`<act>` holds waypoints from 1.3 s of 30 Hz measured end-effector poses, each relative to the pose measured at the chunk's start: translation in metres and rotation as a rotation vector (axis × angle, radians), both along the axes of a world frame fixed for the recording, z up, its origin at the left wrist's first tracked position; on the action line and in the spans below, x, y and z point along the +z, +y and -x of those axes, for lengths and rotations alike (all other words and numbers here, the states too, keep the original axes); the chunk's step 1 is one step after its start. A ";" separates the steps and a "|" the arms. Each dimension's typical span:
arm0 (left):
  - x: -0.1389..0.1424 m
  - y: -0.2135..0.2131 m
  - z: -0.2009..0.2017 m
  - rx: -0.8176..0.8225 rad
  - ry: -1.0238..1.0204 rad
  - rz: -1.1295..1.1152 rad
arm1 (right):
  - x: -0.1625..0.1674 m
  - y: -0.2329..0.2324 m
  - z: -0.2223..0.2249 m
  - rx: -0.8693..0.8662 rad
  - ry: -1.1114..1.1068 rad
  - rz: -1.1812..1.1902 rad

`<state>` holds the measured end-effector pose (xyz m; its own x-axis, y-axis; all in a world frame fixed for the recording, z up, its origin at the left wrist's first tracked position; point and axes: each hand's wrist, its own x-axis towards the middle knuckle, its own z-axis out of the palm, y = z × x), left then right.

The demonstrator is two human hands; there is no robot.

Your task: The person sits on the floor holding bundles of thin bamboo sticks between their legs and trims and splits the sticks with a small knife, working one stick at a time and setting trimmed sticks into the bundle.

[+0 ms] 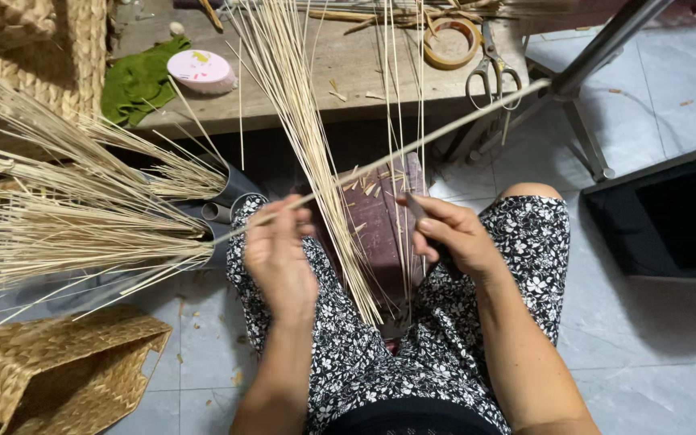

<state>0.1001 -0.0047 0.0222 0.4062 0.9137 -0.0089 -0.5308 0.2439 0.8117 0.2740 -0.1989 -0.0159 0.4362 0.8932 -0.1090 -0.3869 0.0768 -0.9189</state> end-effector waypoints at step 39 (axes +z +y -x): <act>-0.077 -0.010 0.020 -0.159 0.095 0.316 | 0.006 -0.003 -0.023 -0.389 0.026 -0.068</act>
<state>0.0797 -0.0144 -0.0549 0.5265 0.7856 -0.3250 -0.3920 0.5636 0.7271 0.2969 -0.2021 -0.0095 0.7412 0.6676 -0.0706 -0.3399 0.2826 -0.8970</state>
